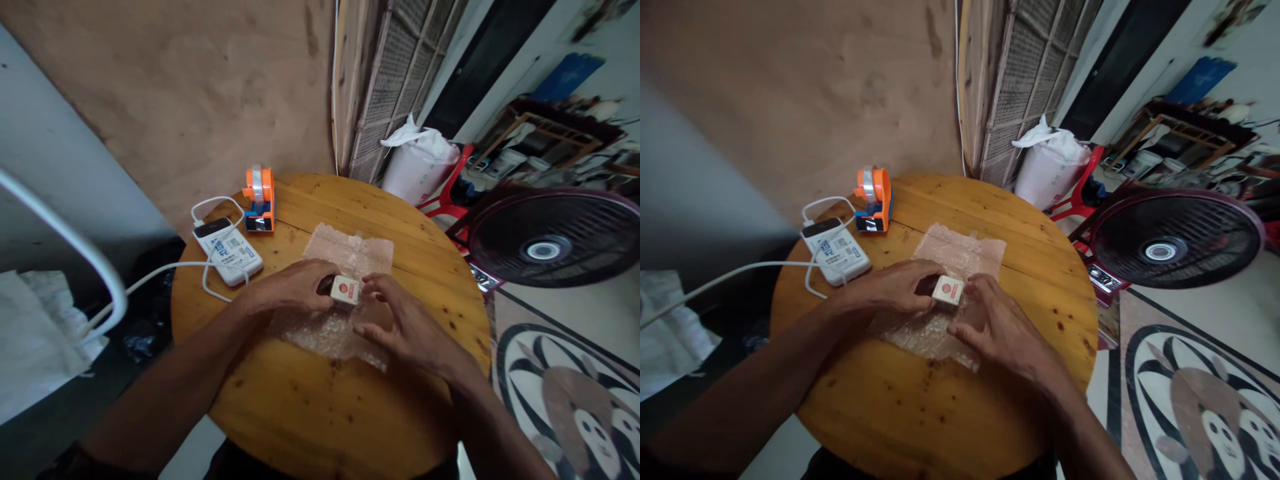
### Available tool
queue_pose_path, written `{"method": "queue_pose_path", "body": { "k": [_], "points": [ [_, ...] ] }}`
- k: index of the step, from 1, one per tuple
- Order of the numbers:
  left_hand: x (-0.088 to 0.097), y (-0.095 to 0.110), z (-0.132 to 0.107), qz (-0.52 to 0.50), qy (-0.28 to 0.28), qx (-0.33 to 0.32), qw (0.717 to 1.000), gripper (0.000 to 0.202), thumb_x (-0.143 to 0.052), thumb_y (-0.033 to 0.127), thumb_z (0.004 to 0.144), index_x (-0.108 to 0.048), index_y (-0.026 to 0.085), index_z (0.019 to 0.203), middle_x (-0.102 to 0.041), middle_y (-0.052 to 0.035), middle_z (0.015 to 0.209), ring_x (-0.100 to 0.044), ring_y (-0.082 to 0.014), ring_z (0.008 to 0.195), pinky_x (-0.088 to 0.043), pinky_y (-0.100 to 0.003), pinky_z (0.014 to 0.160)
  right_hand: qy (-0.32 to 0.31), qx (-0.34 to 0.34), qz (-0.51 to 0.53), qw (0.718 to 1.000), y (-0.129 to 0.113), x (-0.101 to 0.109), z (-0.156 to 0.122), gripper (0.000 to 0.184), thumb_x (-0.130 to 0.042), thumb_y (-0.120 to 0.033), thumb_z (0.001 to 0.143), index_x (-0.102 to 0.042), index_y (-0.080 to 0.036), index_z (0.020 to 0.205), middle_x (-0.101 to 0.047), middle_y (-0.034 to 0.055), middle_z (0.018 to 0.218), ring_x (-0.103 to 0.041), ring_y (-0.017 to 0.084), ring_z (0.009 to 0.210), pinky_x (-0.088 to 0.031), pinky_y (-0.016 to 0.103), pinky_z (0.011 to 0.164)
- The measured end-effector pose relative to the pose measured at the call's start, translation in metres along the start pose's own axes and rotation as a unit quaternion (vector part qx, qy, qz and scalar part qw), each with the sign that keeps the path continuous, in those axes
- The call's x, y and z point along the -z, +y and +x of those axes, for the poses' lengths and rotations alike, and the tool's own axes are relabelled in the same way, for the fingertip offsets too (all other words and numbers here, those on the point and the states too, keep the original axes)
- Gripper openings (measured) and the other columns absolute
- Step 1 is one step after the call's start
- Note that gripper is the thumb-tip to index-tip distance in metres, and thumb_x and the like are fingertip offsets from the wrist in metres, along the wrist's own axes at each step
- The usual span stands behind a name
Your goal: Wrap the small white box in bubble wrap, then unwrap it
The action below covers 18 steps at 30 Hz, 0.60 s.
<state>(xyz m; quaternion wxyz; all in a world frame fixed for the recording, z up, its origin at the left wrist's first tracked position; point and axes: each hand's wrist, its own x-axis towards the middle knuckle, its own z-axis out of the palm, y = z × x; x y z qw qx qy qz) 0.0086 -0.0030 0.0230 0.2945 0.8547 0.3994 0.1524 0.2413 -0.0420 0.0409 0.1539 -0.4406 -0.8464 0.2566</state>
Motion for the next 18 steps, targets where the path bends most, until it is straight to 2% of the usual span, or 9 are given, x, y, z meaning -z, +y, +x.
{"method": "queue_pose_path", "body": {
  "k": [3,6,8,11,12,16,18],
  "points": [
    [0.001,0.002,-0.001,-0.010,0.007,-0.008,1.000,0.026,-0.056,0.024,0.069,-0.061,0.017,0.094,-0.063,-0.0030,0.089,-0.055,-0.0176,0.077,-0.037,-0.025,0.064,-0.051,0.006,-0.050,0.997,-0.021,0.002,-0.018,0.037,-0.064,-0.041,0.080,-0.049,-0.022,0.109,-0.052,0.0093,0.121,-0.055,0.024,0.104,-0.047,0.041,0.089],
    [0.000,0.002,-0.002,-0.006,0.012,-0.018,1.000,0.026,-0.056,0.024,0.070,-0.062,0.018,0.095,-0.065,-0.0027,0.090,-0.056,-0.0180,0.078,-0.037,-0.026,0.066,-0.099,0.010,-0.094,0.991,-0.033,-0.010,-0.029,0.041,-0.068,-0.042,0.077,-0.051,-0.021,0.107,-0.052,0.0105,0.120,-0.054,0.026,0.102,-0.048,0.041,0.085],
    [0.000,0.002,-0.003,-0.012,0.011,-0.019,1.000,0.031,-0.055,0.023,0.071,-0.062,0.019,0.101,-0.065,-0.0027,0.095,-0.057,-0.0185,0.081,-0.039,-0.026,0.068,-0.093,0.015,-0.141,0.986,-0.034,-0.022,-0.031,0.039,-0.065,-0.039,0.080,-0.050,-0.020,0.111,-0.052,0.0117,0.119,-0.053,0.028,0.104,-0.048,0.042,0.085],
    [0.001,0.002,-0.005,-0.022,0.014,-0.016,1.000,0.048,-0.056,0.020,0.070,-0.057,0.021,0.117,-0.064,-0.0040,0.107,-0.058,-0.0206,0.091,-0.042,-0.028,0.075,-0.083,0.016,-0.209,0.974,-0.030,-0.036,-0.026,0.015,-0.051,-0.024,0.090,-0.055,-0.020,0.104,-0.057,0.0107,0.110,-0.056,0.025,0.097,-0.048,0.039,0.080],
    [0.001,0.003,-0.005,-0.025,0.016,-0.016,0.999,0.052,-0.056,0.019,0.069,-0.056,0.021,0.121,-0.064,-0.0045,0.110,-0.057,-0.0213,0.094,-0.042,-0.028,0.078,-0.086,0.017,-0.224,0.971,-0.028,-0.039,-0.024,0.012,-0.047,-0.019,0.091,-0.056,-0.020,0.100,-0.059,0.0101,0.106,-0.057,0.024,0.094,-0.048,0.037,0.077],
    [0.003,0.007,-0.006,-0.040,0.020,-0.023,0.999,0.047,-0.054,0.016,0.069,-0.060,0.022,0.115,-0.065,-0.0038,0.109,-0.057,-0.0217,0.096,-0.042,-0.030,0.082,-0.085,0.012,-0.235,0.968,-0.025,-0.037,-0.019,0.017,-0.046,-0.007,0.086,-0.057,-0.019,0.093,-0.062,0.0084,0.101,-0.060,0.020,0.085,-0.048,0.031,0.070],
    [0.003,0.009,-0.006,-0.052,0.017,-0.019,0.998,0.041,-0.053,0.015,0.069,-0.062,0.022,0.109,-0.066,-0.0031,0.104,-0.058,-0.0208,0.093,-0.042,-0.029,0.080,-0.078,0.011,-0.225,0.971,-0.027,-0.033,-0.021,0.015,-0.046,-0.010,0.087,-0.056,-0.019,0.094,-0.062,0.0079,0.100,-0.060,0.019,0.081,-0.048,0.030,0.066]
  ]
}}
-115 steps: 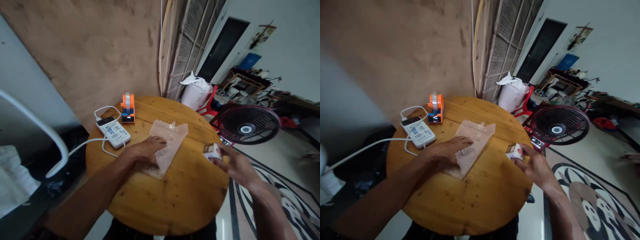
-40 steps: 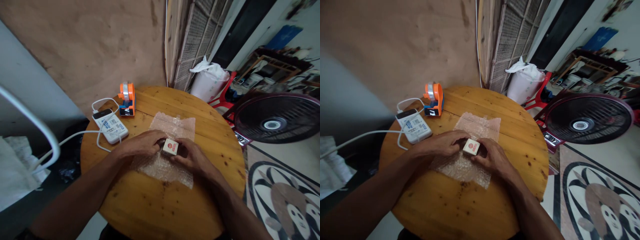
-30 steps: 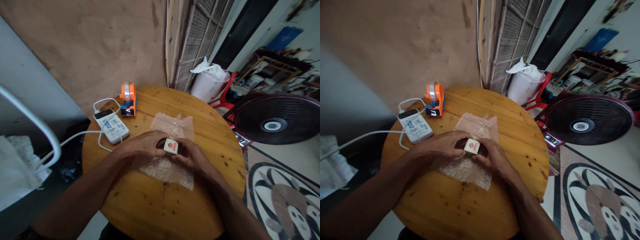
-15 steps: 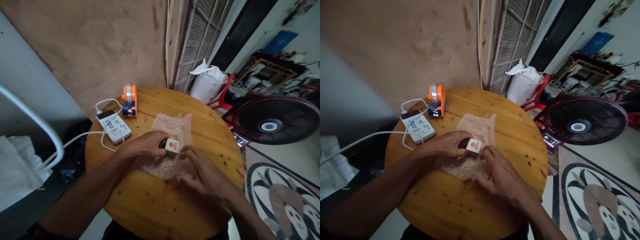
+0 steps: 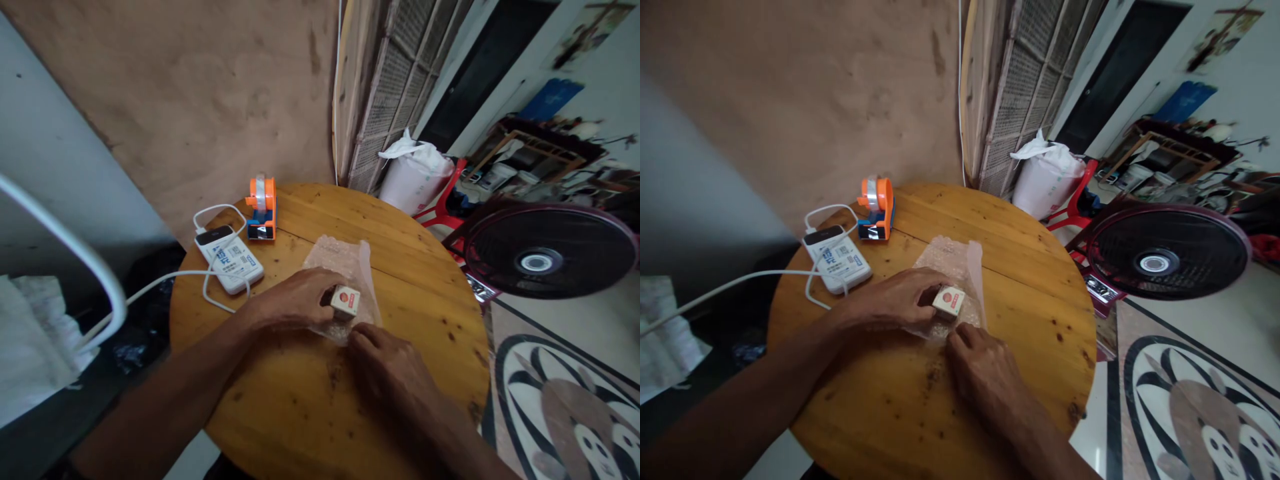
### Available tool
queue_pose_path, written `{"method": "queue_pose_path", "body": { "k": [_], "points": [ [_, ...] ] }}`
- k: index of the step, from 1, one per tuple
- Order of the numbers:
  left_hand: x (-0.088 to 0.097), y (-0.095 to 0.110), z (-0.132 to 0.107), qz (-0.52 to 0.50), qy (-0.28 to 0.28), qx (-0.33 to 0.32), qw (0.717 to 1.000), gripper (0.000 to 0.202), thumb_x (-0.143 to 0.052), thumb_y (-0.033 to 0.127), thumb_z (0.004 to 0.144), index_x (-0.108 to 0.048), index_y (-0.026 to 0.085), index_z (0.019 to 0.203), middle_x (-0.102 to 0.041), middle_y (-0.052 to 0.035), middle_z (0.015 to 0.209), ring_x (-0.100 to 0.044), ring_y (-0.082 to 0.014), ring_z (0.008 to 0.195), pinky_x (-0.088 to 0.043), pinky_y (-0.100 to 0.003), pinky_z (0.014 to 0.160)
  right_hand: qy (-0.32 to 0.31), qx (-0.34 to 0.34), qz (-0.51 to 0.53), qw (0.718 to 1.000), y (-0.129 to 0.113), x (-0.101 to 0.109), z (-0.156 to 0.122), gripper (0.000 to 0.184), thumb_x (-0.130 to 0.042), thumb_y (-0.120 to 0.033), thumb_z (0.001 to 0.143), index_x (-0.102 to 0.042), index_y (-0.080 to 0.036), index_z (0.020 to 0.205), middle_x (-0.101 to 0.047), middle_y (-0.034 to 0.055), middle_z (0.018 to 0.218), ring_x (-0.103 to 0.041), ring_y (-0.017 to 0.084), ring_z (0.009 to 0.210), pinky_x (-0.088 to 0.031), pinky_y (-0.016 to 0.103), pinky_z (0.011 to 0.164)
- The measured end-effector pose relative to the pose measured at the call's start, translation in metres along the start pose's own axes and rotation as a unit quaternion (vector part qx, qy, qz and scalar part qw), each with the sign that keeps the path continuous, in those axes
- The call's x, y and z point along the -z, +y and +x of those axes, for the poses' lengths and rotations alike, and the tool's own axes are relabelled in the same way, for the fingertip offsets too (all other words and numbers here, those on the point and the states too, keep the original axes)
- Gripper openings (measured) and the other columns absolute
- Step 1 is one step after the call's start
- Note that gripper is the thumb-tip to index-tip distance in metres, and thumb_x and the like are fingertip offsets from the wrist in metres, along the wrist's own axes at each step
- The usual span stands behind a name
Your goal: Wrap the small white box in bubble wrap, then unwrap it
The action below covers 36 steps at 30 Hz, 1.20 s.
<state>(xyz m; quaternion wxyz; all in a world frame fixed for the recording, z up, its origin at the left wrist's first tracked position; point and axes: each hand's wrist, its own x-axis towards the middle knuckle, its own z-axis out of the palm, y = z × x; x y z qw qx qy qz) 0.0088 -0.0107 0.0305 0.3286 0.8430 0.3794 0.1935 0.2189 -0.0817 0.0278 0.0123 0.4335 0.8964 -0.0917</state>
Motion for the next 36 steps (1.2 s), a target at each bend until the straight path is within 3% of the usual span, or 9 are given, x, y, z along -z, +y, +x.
{"method": "queue_pose_path", "body": {
  "k": [3,5,8,11,19,26,29,32,36],
  "points": [
    [-0.001,-0.001,0.001,-0.006,-0.007,0.003,1.000,0.042,-0.052,0.014,0.068,-0.062,0.022,0.108,-0.067,-0.0021,0.099,-0.059,-0.0195,0.086,-0.043,-0.028,0.076,0.013,0.025,0.016,0.999,-0.004,0.002,-0.004,0.023,-0.054,-0.028,0.087,-0.053,-0.020,0.109,-0.060,0.0102,0.112,-0.059,0.025,0.094,-0.050,0.035,0.071],
    [-0.002,-0.004,0.002,0.001,-0.002,-0.003,1.000,0.045,-0.052,0.015,0.068,-0.061,0.023,0.111,-0.067,-0.0016,0.100,-0.059,-0.0192,0.086,-0.043,-0.028,0.076,0.023,0.033,0.012,0.999,-0.007,-0.002,-0.006,0.031,-0.056,-0.029,0.086,-0.050,-0.020,0.115,-0.057,0.0117,0.117,-0.057,0.027,0.101,-0.050,0.039,0.076],
    [-0.003,-0.007,0.003,0.015,0.005,-0.009,1.000,0.046,-0.054,0.016,0.068,-0.060,0.024,0.113,-0.067,-0.0018,0.102,-0.058,-0.0193,0.087,-0.043,-0.028,0.077,0.037,0.027,-0.016,0.999,-0.006,-0.011,-0.007,0.026,-0.051,-0.011,0.083,-0.052,-0.018,0.109,-0.061,0.0117,0.111,-0.059,0.025,0.095,-0.051,0.038,0.077],
    [-0.004,-0.006,0.002,0.024,0.004,-0.005,1.000,0.045,-0.053,0.016,0.068,-0.060,0.023,0.112,-0.066,-0.0021,0.101,-0.058,-0.0191,0.087,-0.043,-0.028,0.077,0.054,0.021,-0.027,0.998,-0.001,-0.015,-0.006,0.023,-0.049,-0.004,0.081,-0.056,-0.017,0.098,-0.064,0.0102,0.103,-0.062,0.022,0.086,-0.050,0.033,0.071],
    [-0.003,-0.003,0.000,0.010,0.010,0.028,1.000,0.039,-0.053,0.016,0.068,-0.061,0.021,0.106,-0.066,-0.0029,0.098,-0.057,-0.0190,0.084,-0.041,-0.027,0.073,0.052,0.007,0.090,0.995,0.014,0.004,-0.001,0.020,-0.042,-0.014,0.091,-0.060,-0.021,0.095,-0.066,0.0045,0.087,-0.064,0.015,0.074,-0.046,0.025,0.064],
    [0.007,0.003,-0.002,-0.044,-0.026,0.030,0.998,0.033,-0.054,0.020,0.075,-0.062,0.023,0.107,-0.067,-0.0015,0.098,-0.058,-0.0181,0.085,-0.041,-0.027,0.074,0.054,-0.004,0.184,0.982,0.024,0.017,0.009,0.023,-0.039,-0.027,0.097,-0.060,-0.021,0.091,-0.062,0.0044,0.092,-0.061,0.016,0.081,-0.048,0.028,0.074],
    [0.014,0.007,-0.005,-0.069,-0.044,0.032,0.996,0.029,-0.049,0.028,0.085,-0.062,0.023,0.110,-0.067,-0.0018,0.106,-0.059,-0.0191,0.094,-0.042,-0.027,0.080,0.097,-0.003,0.196,0.976,0.030,0.016,0.015,0.026,-0.038,-0.026,0.097,-0.060,-0.019,0.085,-0.061,0.0064,0.096,-0.060,0.016,0.084,-0.048,0.029,0.077],
    [0.019,0.010,-0.009,-0.080,-0.027,0.048,0.995,0.036,-0.042,0.043,0.092,-0.060,0.024,0.115,-0.063,-0.0035,0.120,-0.057,-0.0214,0.107,-0.040,-0.030,0.088,0.123,-0.013,0.220,0.968,0.036,0.014,0.022,0.026,-0.039,-0.027,0.097,-0.061,-0.018,0.085,-0.061,0.0071,0.105,-0.061,0.016,0.089,-0.047,0.029,0.080],
    [0.019,0.004,-0.009,-0.062,0.006,0.062,0.996,0.049,-0.058,0.052,0.080,-0.056,0.023,0.119,-0.059,-0.0063,0.125,-0.057,-0.0243,0.107,-0.043,-0.033,0.087,0.120,-0.031,0.256,0.959,0.041,0.016,0.030,0.024,-0.041,-0.029,0.096,-0.062,-0.019,0.090,-0.065,0.0039,0.089,-0.061,0.016,0.080,-0.046,0.028,0.073]
  ]
}}
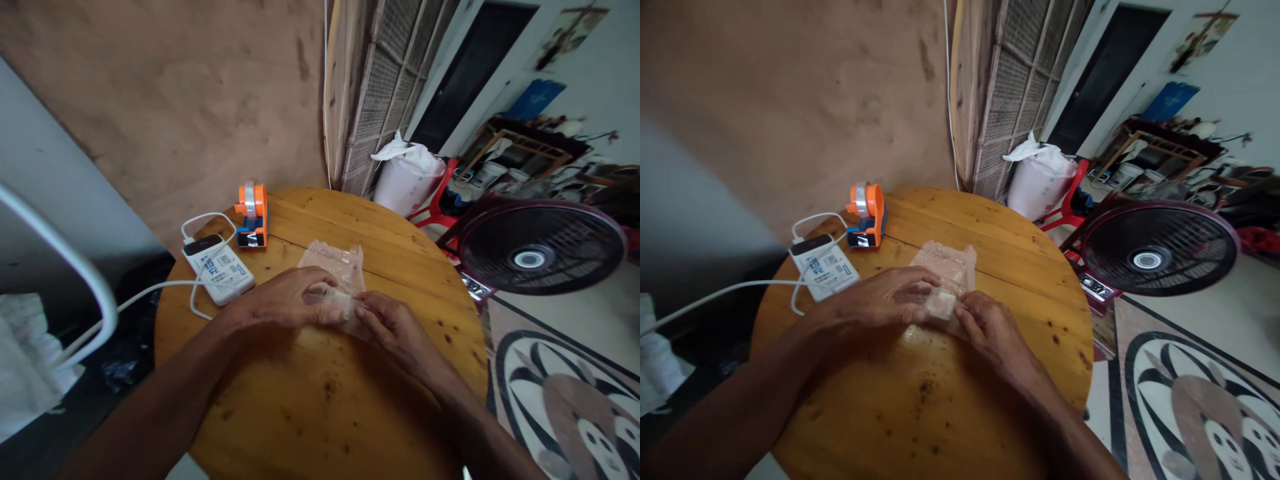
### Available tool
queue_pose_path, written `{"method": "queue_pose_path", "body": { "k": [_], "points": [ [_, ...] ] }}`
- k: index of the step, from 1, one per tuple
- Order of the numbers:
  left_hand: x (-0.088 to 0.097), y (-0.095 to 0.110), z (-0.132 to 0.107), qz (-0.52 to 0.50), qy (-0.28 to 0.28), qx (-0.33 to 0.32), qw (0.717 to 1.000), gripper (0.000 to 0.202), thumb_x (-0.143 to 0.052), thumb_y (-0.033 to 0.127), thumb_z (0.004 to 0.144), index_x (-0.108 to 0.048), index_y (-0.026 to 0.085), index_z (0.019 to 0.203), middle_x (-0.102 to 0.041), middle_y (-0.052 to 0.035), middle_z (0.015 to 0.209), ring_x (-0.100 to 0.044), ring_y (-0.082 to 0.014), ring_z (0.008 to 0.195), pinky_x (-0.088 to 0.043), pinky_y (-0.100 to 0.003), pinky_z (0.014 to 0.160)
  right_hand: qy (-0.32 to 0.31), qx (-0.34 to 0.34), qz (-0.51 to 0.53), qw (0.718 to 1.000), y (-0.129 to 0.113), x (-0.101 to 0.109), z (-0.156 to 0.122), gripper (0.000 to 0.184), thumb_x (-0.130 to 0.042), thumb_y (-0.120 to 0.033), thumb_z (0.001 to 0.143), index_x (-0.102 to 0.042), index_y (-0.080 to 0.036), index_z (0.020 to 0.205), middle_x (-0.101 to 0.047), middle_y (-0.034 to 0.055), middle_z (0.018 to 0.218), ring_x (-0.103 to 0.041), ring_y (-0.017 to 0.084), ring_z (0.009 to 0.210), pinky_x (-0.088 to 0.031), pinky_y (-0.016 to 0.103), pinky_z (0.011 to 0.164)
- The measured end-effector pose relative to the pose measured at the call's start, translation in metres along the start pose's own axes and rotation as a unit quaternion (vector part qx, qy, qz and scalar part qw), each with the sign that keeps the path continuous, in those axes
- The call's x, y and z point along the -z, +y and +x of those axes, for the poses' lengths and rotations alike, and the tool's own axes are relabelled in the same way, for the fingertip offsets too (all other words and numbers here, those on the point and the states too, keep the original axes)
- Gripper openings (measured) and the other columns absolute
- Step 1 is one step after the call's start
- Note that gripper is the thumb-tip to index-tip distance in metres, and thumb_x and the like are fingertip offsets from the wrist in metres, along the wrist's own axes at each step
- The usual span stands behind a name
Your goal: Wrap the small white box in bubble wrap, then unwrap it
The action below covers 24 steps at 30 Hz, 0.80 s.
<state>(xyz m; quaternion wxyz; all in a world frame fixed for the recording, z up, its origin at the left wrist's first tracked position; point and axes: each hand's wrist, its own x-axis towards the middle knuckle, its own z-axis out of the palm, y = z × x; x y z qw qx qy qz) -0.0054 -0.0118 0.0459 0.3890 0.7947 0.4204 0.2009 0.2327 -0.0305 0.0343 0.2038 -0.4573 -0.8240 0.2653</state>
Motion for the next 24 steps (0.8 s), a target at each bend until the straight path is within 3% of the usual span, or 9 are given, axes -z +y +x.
{"method": "queue_pose_path", "body": {
  "k": [3,8,13,20,24],
  "points": [
    [-0.004,-0.006,0.005,0.060,0.038,-0.025,0.997,0.035,-0.069,0.042,0.070,-0.061,0.021,0.097,-0.062,-0.0053,0.115,-0.058,-0.0236,0.099,-0.043,-0.034,0.086,0.005,-0.009,0.014,1.000,0.001,0.001,0.006,0.022,-0.044,-0.030,0.094,-0.062,-0.018,0.089,-0.065,0.0047,0.089,-0.060,0.016,0.079,-0.047,0.029,0.073],
    [-0.015,-0.011,0.013,0.067,0.076,-0.014,0.995,0.008,-0.055,0.025,0.077,-0.060,0.018,0.077,-0.063,-0.0018,0.094,-0.057,-0.0160,0.082,-0.041,-0.027,0.073,0.020,0.013,0.060,0.998,0.013,-0.006,0.011,0.021,-0.047,-0.031,0.092,-0.062,-0.019,0.083,-0.063,0.0072,0.109,-0.060,0.018,0.091,-0.047,0.030,0.078],
    [-0.024,-0.011,0.018,0.026,0.084,0.045,0.995,0.010,-0.052,0.024,0.076,-0.059,0.017,0.074,-0.057,0.0013,0.072,-0.049,-0.0126,0.065,-0.033,-0.023,0.056,0.032,-0.036,0.132,0.990,0.029,-0.018,0.011,0.017,-0.050,-0.032,0.090,-0.061,-0.020,0.094,-0.065,0.0032,0.092,-0.060,0.016,0.083,-0.047,0.026,0.071],
    [-0.028,-0.013,0.021,-0.007,0.081,0.066,0.994,0.014,-0.054,0.028,0.075,-0.062,0.017,0.077,-0.058,0.0017,0.069,-0.049,-0.0126,0.065,-0.032,-0.022,0.055,0.040,-0.084,0.166,0.982,0.028,-0.021,0.010,0.015,-0.052,-0.032,0.088,-0.057,-0.019,0.092,-0.059,-0.0015,0.074,-0.049,0.010,0.061,-0.038,0.020,0.055],
    [-0.028,-0.014,0.022,-0.020,0.078,0.061,0.995,0.014,-0.055,0.029,0.075,-0.061,0.016,0.076,-0.058,0.0019,0.070,-0.050,-0.0124,0.065,-0.034,-0.022,0.056,0.032,-0.092,0.143,0.985,0.024,-0.016,0.007,0.016,-0.048,-0.033,0.090,-0.056,-0.020,0.087,-0.053,-0.0032,0.068,-0.045,0.010,0.058,-0.034,0.019,0.052]
  ]
}}
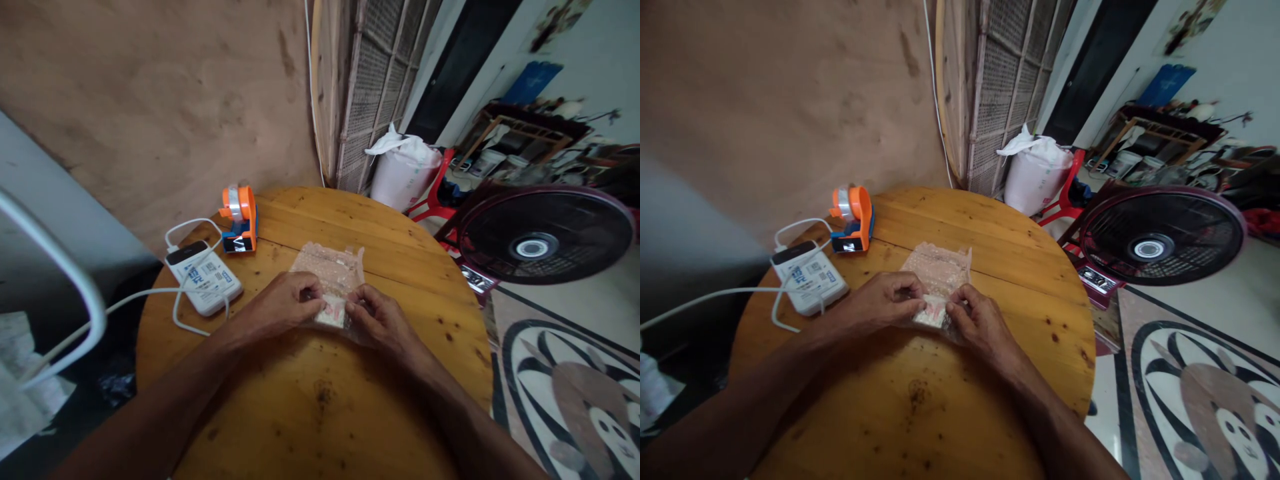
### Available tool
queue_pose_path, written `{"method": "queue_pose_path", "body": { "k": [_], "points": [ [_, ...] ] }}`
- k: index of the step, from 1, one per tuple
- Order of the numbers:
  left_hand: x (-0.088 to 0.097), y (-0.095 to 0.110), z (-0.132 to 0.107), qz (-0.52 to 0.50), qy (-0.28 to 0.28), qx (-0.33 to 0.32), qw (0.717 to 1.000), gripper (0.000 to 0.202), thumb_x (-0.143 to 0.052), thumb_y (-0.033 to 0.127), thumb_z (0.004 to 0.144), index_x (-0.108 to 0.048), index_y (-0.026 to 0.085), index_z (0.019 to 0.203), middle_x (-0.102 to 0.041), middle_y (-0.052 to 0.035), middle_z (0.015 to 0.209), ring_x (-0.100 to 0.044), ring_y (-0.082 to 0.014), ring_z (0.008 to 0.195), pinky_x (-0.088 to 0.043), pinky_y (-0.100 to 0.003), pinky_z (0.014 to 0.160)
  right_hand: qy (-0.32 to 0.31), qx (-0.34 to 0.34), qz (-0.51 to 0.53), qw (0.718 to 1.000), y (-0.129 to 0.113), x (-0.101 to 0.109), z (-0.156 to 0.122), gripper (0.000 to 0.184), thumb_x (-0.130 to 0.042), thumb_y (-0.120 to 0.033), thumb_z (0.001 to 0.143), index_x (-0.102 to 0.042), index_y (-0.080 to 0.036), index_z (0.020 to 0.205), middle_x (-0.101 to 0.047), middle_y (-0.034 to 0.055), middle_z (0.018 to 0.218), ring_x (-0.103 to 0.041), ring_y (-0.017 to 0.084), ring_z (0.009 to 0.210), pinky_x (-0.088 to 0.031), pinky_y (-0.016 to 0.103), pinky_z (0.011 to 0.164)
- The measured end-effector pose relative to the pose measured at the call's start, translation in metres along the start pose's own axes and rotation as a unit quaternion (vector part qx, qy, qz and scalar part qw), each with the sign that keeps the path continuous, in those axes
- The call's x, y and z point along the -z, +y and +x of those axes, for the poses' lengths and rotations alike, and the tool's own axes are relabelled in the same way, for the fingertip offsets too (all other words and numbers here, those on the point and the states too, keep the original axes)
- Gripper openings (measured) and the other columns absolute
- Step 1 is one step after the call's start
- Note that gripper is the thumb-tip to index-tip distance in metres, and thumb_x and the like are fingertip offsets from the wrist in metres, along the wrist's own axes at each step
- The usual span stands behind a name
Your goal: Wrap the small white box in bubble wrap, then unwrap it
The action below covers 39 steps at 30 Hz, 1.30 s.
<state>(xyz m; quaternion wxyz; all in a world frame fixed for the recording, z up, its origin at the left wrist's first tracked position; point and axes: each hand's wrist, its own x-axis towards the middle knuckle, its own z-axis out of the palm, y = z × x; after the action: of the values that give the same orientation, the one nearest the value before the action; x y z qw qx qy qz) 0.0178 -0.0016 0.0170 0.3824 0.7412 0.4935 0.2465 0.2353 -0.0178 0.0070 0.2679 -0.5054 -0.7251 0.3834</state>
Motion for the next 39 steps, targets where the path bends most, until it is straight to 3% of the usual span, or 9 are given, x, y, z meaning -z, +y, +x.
{"method": "queue_pose_path", "body": {
  "k": [11,17,20,23,28,34,39],
  "points": [
    [-0.002,0.000,0.001,0.003,-0.007,-0.002,1.000,0.013,-0.055,0.028,0.075,-0.062,0.016,0.075,-0.060,0.0009,0.071,-0.052,-0.0134,0.067,-0.037,-0.023,0.058,0.040,0.011,-0.110,0.993,0.001,0.008,-0.002,0.013,-0.055,-0.031,0.085,-0.056,-0.019,0.079,-0.058,-0.0023,0.065,-0.048,0.010,0.056,-0.035,0.021,0.053],
    [-0.002,0.003,0.000,-0.009,-0.005,0.014,1.000,0.013,-0.054,0.027,0.075,-0.062,0.017,0.075,-0.058,0.0023,0.067,-0.050,-0.0124,0.063,-0.034,-0.022,0.055,0.053,0.030,-0.142,0.988,0.005,0.003,-0.003,0.017,-0.053,-0.030,0.086,-0.054,-0.020,0.100,-0.064,0.0006,0.077,-0.058,0.014,0.066,-0.043,0.024,0.061],
    [-0.003,0.003,0.000,-0.017,-0.010,0.012,1.000,0.012,-0.054,0.026,0.075,-0.062,0.017,0.075,-0.059,0.0020,0.068,-0.051,-0.0125,0.064,-0.035,-0.022,0.055,0.076,0.080,-0.194,0.975,0.007,0.001,-0.004,0.022,-0.051,-0.026,0.087,-0.052,-0.020,0.108,-0.065,0.0068,0.097,-0.061,0.017,0.081,-0.047,0.029,0.070],
    [-0.003,0.001,0.001,-0.019,-0.013,0.002,1.000,0.012,-0.055,0.026,0.075,-0.062,0.017,0.076,-0.059,0.0020,0.068,-0.052,-0.0126,0.065,-0.036,-0.022,0.057,0.101,0.178,-0.272,0.940,0.005,0.001,-0.005,0.022,-0.049,-0.018,0.086,-0.056,-0.020,0.107,-0.057,0.0117,0.117,-0.055,0.022,0.100,-0.045,0.034,0.081],
    [-0.004,-0.001,0.002,-0.017,-0.012,-0.008,1.000,0.013,-0.054,0.026,0.076,-0.063,0.017,0.076,-0.059,0.0019,0.068,-0.051,-0.0120,0.064,-0.035,-0.022,0.056,0.051,0.309,-0.300,0.901,-0.008,0.002,-0.009,0.018,-0.048,-0.013,0.085,-0.061,-0.020,0.096,-0.065,0.0062,0.101,-0.051,0.023,0.102,-0.035,0.039,0.087],
    [-0.006,-0.003,0.001,-0.015,-0.008,-0.003,1.000,0.012,-0.054,0.025,0.075,-0.062,0.016,0.074,-0.058,0.0025,0.066,-0.049,-0.0111,0.063,-0.034,-0.021,0.055,0.030,0.307,-0.318,0.896,-0.011,0.000,-0.010,0.016,-0.053,-0.026,0.088,-0.061,-0.017,0.097,-0.063,0.0076,0.099,-0.051,0.022,0.097,-0.033,0.041,0.088],
    [-0.006,-0.003,0.000,-0.030,-0.024,-0.007,0.999,0.010,-0.054,0.023,0.075,-0.061,0.017,0.079,-0.059,0.0027,0.070,-0.051,-0.0114,0.066,-0.036,-0.021,0.057,0.022,0.312,-0.326,0.892,-0.009,-0.002,-0.010,0.019,-0.052,-0.027,0.088,-0.061,-0.019,0.102,-0.061,0.0071,0.097,-0.050,0.020,0.090,-0.033,0.040,0.085]
  ]
}}
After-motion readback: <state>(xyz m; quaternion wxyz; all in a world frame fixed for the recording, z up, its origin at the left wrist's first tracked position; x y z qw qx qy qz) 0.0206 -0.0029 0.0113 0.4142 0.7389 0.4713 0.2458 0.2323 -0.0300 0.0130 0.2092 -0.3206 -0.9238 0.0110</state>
